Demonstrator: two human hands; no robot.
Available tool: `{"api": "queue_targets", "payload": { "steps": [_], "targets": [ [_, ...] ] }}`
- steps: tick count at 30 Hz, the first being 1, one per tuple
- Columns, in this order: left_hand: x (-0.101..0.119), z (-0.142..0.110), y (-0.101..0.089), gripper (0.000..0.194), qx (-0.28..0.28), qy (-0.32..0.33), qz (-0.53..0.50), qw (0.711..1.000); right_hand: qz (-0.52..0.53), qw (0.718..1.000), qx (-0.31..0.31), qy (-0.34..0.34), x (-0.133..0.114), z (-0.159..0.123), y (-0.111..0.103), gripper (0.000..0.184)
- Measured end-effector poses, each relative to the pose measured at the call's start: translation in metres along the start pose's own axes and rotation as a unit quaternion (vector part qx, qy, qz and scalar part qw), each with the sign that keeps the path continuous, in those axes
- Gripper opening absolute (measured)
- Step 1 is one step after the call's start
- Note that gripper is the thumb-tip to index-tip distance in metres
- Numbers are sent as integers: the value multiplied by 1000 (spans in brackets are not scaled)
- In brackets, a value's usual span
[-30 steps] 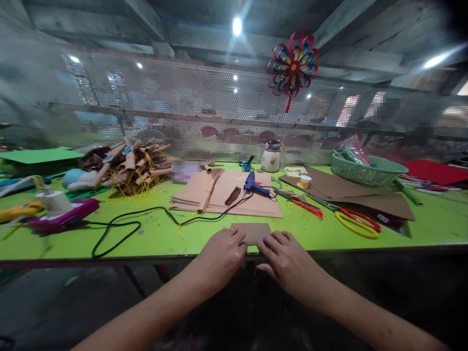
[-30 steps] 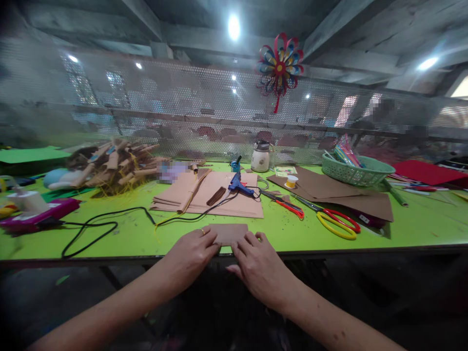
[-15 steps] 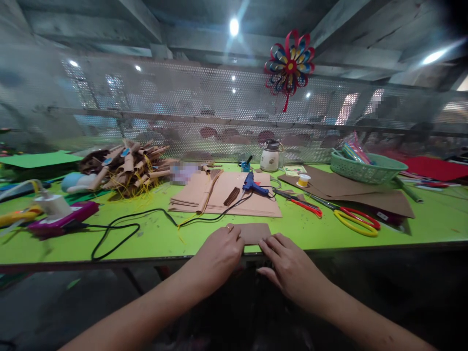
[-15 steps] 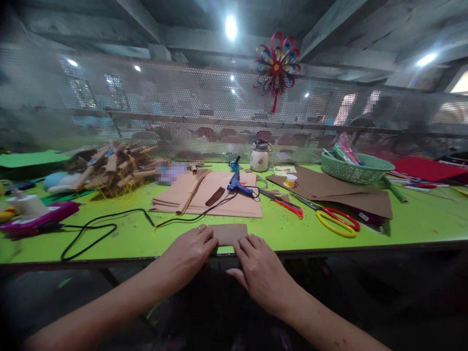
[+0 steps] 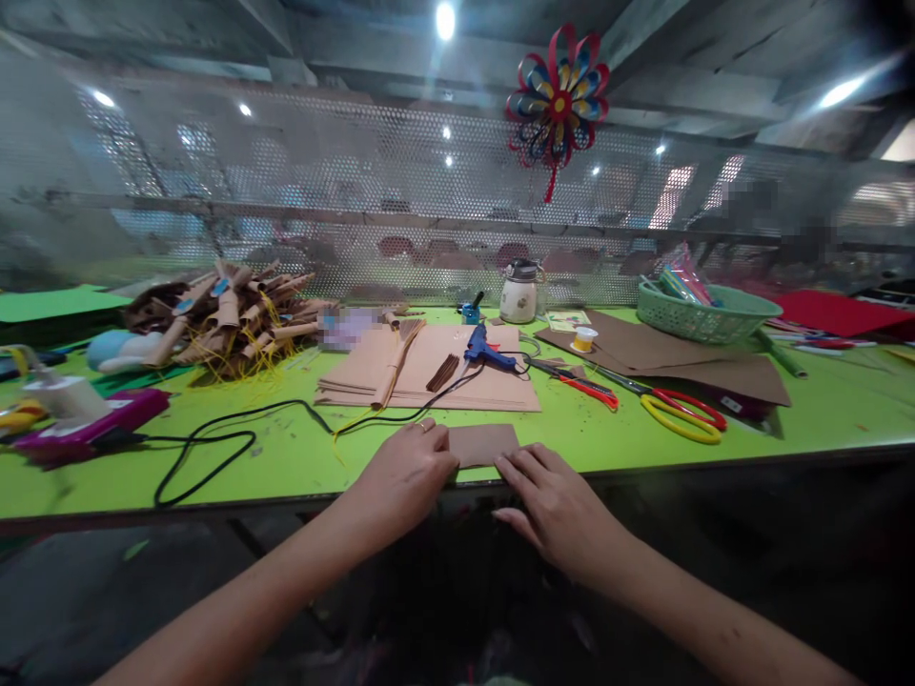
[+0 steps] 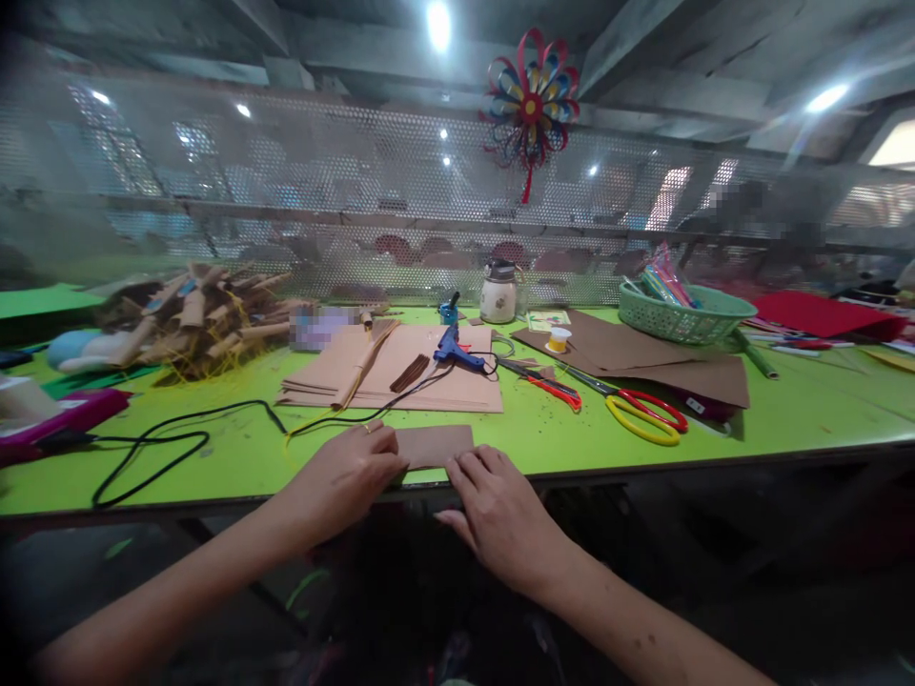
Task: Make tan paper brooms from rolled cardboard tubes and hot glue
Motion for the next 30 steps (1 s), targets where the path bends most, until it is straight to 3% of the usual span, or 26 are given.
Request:
{"api": "queue_targets", "payload": {
  "steps": [11,18,30],
  "targets": [
    [6,-10,2,32,23,35,-18,999,-48,999,-18,18,-7,3,5,57],
    [20,-19,0,25,-14,84,-6,996,-61,997,14,34,-11,5,3,55],
    [26,-28,10,30,8,52,53,997,-66,998,-5,10,-10,2,9,57]
  ]
}}
Point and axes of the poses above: each hand's wrist, its own z-axis towards the middle knuckle, its own y-axis out of the palm, x = y × z, the point moved 10 cm from there along z, towards the middle knuckle, and after that the axes turned 8 degrees about x, right-handed, at the moved point
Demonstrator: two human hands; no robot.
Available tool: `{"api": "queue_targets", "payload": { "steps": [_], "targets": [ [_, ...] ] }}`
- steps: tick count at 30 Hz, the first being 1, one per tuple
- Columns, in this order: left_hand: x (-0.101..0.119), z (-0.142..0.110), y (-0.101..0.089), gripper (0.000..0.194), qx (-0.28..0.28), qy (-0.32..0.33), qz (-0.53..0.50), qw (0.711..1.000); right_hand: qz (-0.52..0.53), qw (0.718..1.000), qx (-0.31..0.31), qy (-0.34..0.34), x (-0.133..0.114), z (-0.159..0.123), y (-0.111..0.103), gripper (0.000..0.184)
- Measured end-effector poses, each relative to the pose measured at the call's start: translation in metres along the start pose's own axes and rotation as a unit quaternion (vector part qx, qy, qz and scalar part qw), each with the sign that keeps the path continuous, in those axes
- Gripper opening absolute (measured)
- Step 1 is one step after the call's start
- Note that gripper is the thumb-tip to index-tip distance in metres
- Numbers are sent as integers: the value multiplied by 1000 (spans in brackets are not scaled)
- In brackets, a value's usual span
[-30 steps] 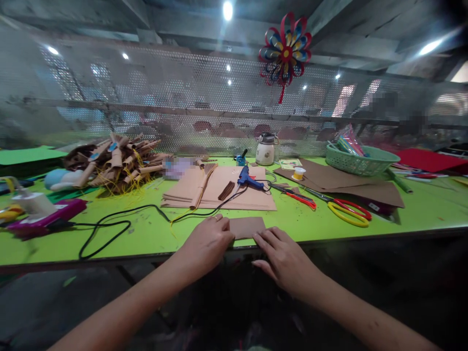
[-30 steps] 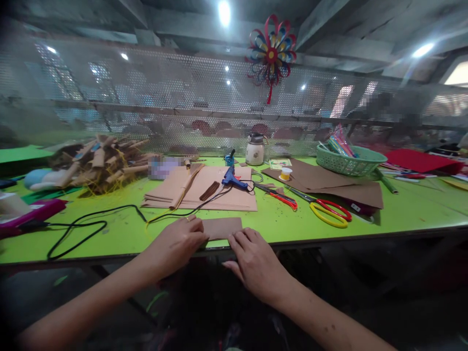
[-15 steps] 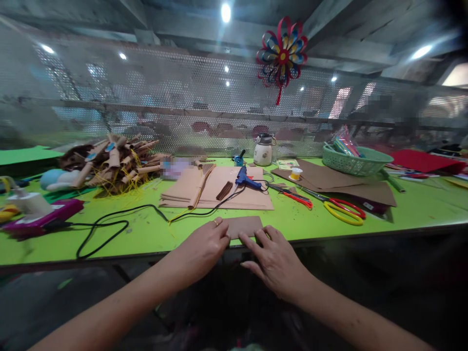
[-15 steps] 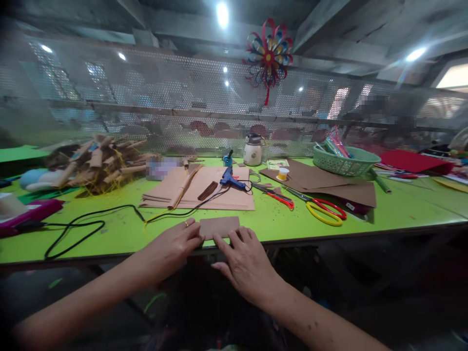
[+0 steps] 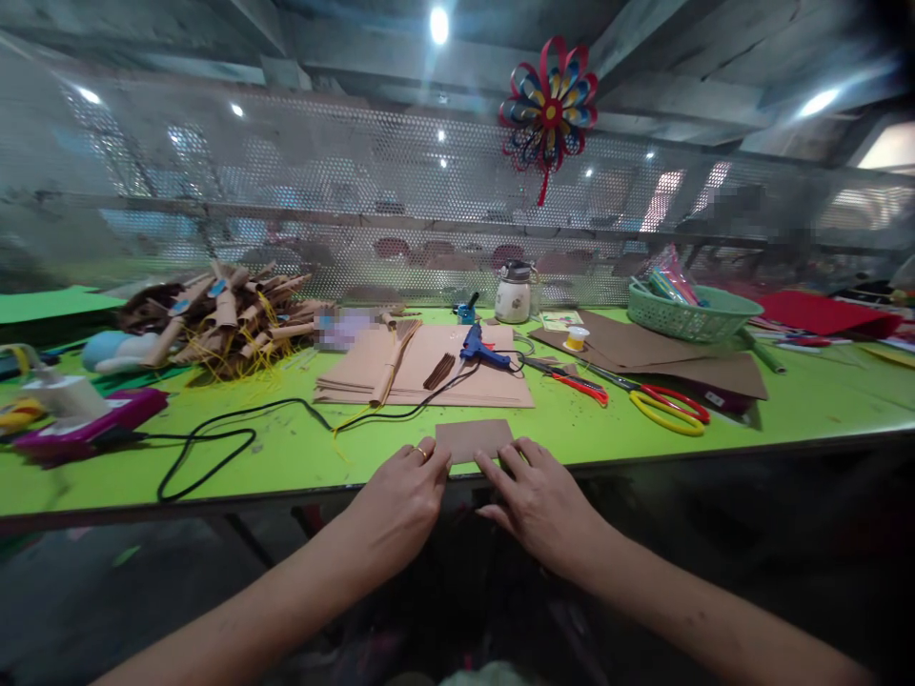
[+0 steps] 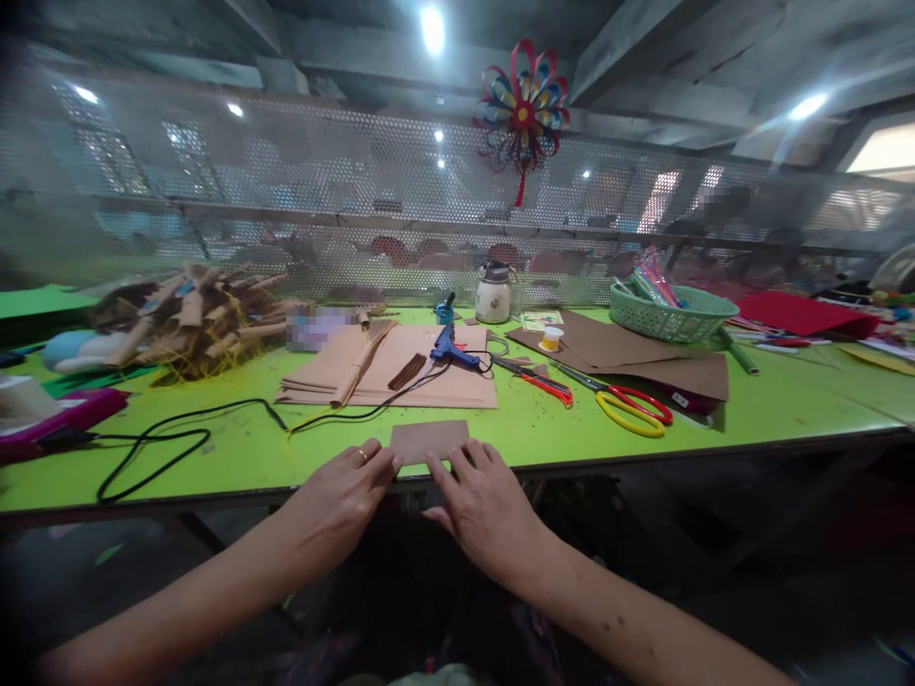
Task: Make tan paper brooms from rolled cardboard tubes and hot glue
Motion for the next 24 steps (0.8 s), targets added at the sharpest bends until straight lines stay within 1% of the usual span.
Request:
{"api": "queue_targets", "payload": {
  "steps": [3,7,12,14,16,19,21,22,24],
  "targets": [
    [2,0,-1,30,6,-5,13,1000,0,1000,-4,1,7,-7,0,61],
    [2,0,-3,30,13,-13,13,1000,0,1000,5,17,21,-16,-5,59],
    [-6,2,-6,27,28,-37,-16,999,9,999,2,32,31,-19,-11,56],
    [-9,5,-9,24,23,-37,-32,999,20,999,0,43,36,-17,-14,51],
    [-13,9,-14,18,16,-41,-52,998,30,998,-7,62,44,-12,-18,41],
    [-19,16,-18,12,18,-49,-72,996,43,996,12,78,53,1,-30,30],
    [-22,23,-17,17,23,-46,-64,997,56,997,19,44,48,13,-34,22],
    [-23,27,-15,19,25,-44,-58,997,61,998,10,17,43,18,-32,18],
    [-24,34,-8,22,20,-35,-49,998,60,997,-31,-32,32,25,-20,13]
  ]
}}
Point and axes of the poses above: each hand's wrist, its own z-axis towards the middle knuckle, its own y-axis out of the palm, x = y × z, the point moved 10 cm from there along z, towards the middle knuckle, and after that the axes turned 8 degrees about x, right-handed, at the moved point
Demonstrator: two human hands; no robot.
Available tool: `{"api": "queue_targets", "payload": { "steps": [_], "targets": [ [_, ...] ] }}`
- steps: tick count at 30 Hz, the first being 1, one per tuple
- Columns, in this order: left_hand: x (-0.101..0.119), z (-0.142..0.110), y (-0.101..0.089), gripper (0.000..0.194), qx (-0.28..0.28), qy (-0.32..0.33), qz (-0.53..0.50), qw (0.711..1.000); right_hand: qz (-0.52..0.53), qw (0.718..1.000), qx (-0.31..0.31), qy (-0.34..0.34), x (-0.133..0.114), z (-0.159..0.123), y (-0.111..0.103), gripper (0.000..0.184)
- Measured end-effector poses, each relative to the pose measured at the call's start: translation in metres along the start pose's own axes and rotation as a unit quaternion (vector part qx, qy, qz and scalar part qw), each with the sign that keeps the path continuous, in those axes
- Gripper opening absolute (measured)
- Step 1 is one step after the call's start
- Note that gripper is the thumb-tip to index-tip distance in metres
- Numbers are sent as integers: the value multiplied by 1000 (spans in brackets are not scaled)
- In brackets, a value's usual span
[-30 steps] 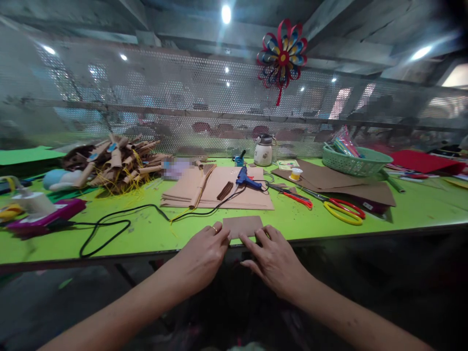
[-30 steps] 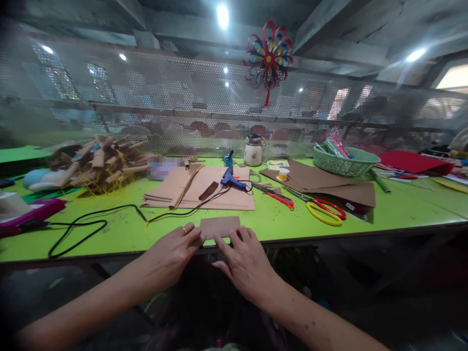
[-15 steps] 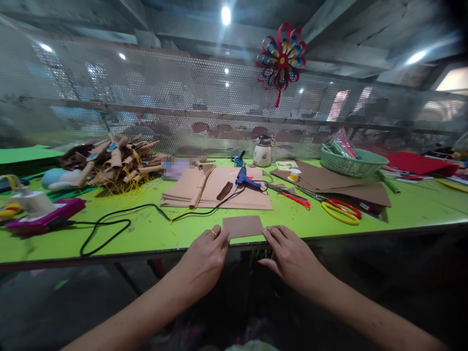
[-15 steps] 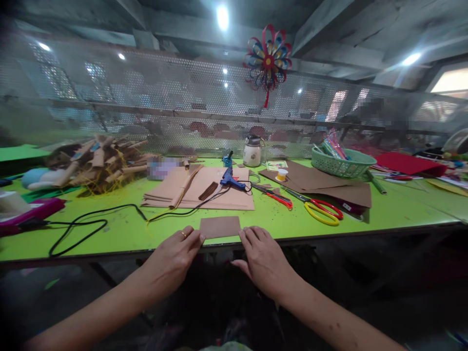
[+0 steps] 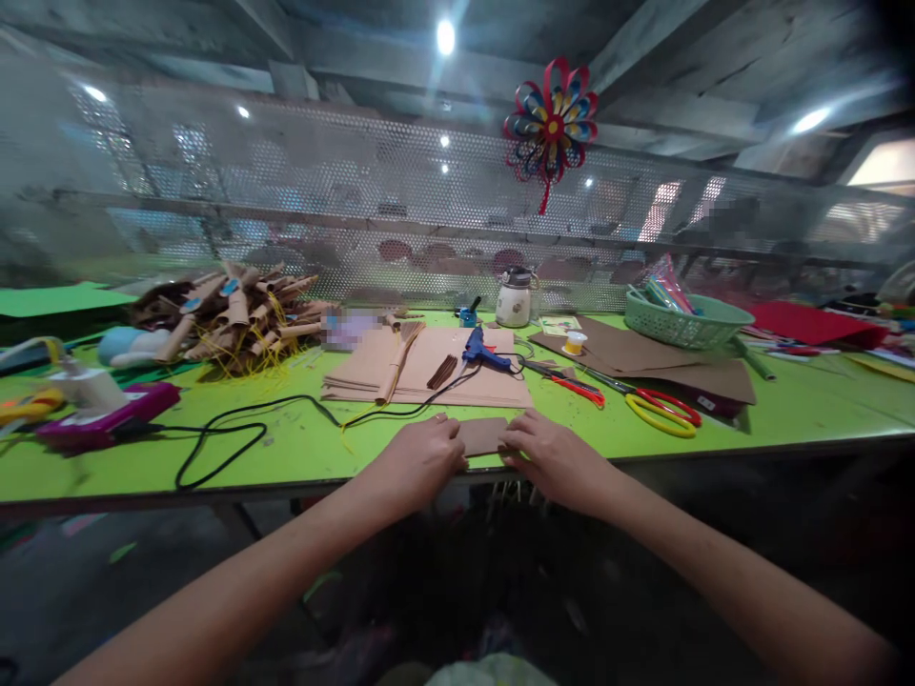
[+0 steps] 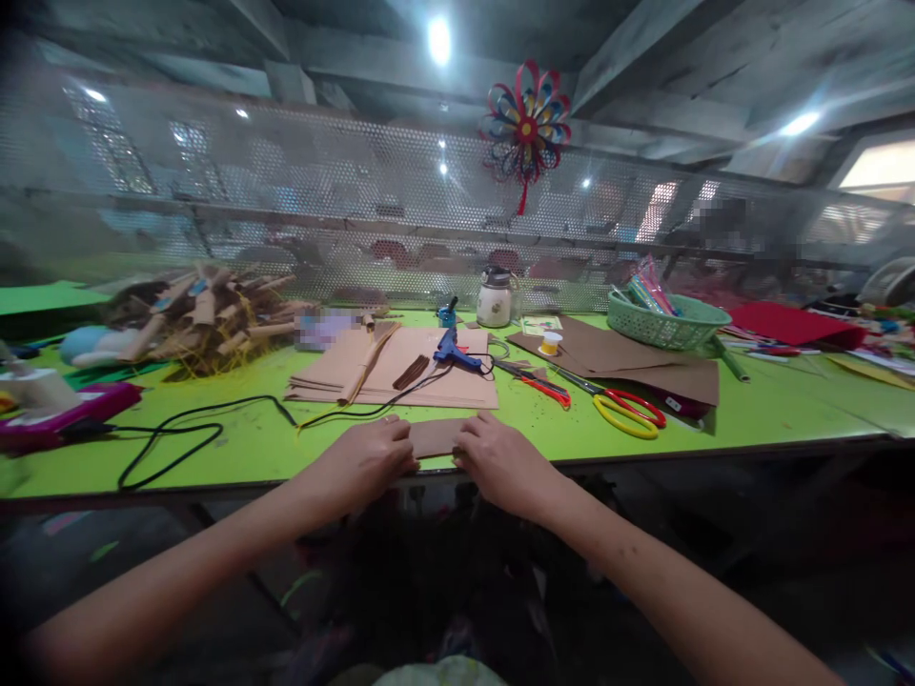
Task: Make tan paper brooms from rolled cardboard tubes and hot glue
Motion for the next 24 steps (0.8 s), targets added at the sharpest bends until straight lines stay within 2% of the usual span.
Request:
{"api": "queue_targets", "payload": {
  "steps": [5,9,12,16,20,22,24],
  "targets": [
    [4,14,8,17,-20,20,19,999,-68,993,-64,-67,-10,7,28,12],
    [8,17,8,14,-45,36,20,998,-77,990,-76,-95,-9,10,30,15],
    [2,17,1,15,-47,27,-19,998,-14,995,-72,-67,1,17,18,16],
    [-9,19,-28,19,-20,13,-118,993,118,991,-38,-45,6,28,-14,18],
    [-17,21,-51,20,-46,-9,-209,977,220,974,-22,-47,3,36,-43,18],
    [-21,23,-52,19,-70,-23,-250,965,260,964,-42,-36,5,38,-44,17],
    [-25,25,-42,20,-99,-30,-285,953,298,951,-81,-9,11,40,-33,17]
  ]
}}
Point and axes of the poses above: each hand's wrist, its own z-axis towards the middle knuckle, its own y-axis out of the palm, x = y × z, the point moved 10 cm from there along z, towards the middle knuckle, and after that the axes turned 8 degrees about x, right-handed, at the moved point
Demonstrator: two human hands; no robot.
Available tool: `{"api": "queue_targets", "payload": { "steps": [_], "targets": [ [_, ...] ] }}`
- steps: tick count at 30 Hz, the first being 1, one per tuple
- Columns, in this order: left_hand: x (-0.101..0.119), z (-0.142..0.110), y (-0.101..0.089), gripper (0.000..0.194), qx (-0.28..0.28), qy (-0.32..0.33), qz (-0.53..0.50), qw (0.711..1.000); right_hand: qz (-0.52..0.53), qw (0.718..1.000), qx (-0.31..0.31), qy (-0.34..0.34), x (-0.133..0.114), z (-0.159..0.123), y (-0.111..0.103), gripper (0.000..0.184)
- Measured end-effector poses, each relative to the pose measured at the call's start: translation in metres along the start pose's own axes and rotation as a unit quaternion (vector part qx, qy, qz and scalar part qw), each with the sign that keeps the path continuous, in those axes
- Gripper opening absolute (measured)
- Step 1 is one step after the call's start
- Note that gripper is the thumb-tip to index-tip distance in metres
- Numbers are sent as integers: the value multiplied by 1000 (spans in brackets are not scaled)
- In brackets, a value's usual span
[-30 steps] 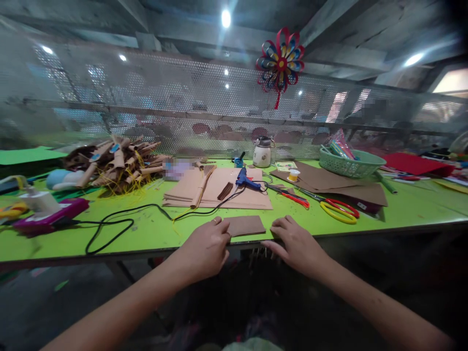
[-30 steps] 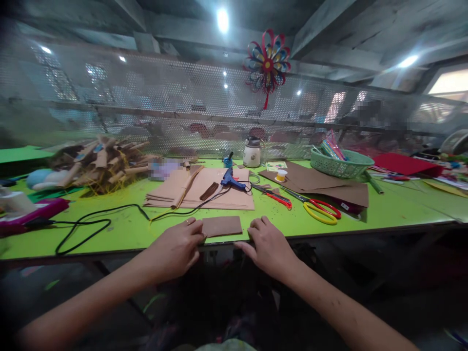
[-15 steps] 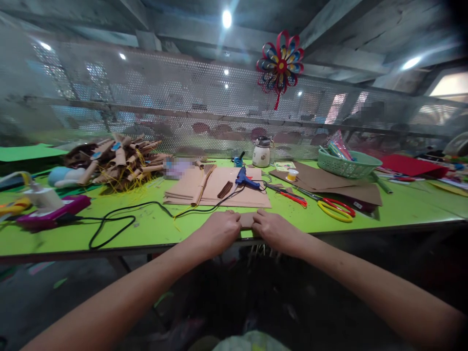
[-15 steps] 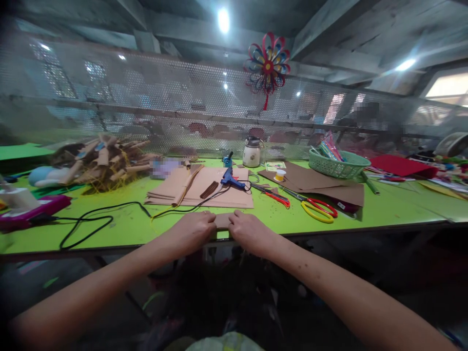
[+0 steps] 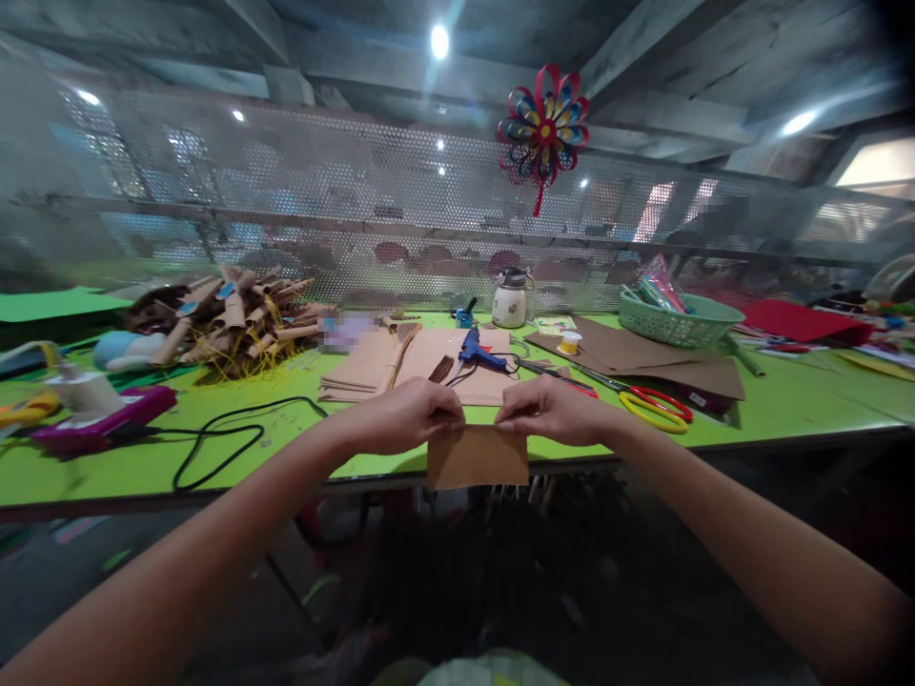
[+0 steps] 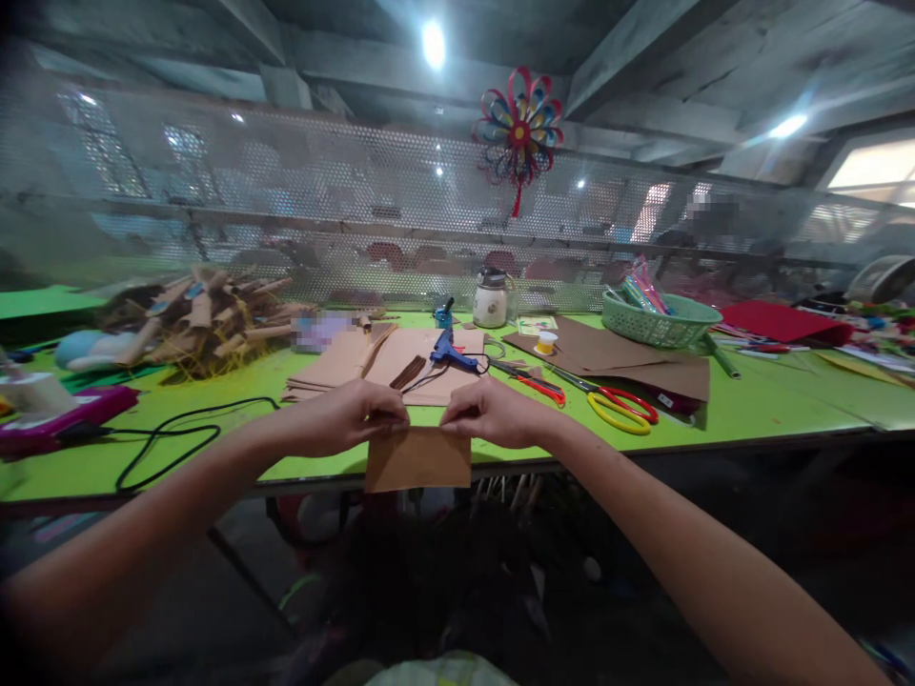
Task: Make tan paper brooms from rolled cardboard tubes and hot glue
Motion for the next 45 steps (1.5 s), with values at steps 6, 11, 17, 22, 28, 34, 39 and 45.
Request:
{"api": "queue_targets", "payload": {
  "steps": [6,11,17,22,28,34,39,45],
  "targets": [
    [-47,21,41,19,-22,-11,2,1000,1,997,-24,72,55,9,33,15],
    [-53,21,52,20,38,6,30,999,-38,999,4,23,62,9,43,13],
    [-37,25,51,16,67,21,34,997,-124,992,-21,15,48,12,47,19],
    [-30,26,52,20,75,41,61,994,-246,967,-63,2,42,21,55,20],
    [-25,23,50,22,73,48,82,993,-278,957,-80,-16,40,24,58,20],
    [-30,26,52,20,37,25,79,996,-254,963,-80,-29,41,17,58,16],
    [-32,26,51,19,32,33,114,992,-245,966,-75,-27,41,14,56,16],
    [-40,19,49,17,54,54,140,987,-236,968,-80,-19,45,14,56,13]
  ]
}}
Point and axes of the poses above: each hand's wrist, its own z-axis towards the middle knuckle, its own y-axis out of the palm, x = y × z, the point moved 10 cm from there along z, towards the middle knuckle, and after that the axes turned 8 degrees about x, right-handed, at the moved point
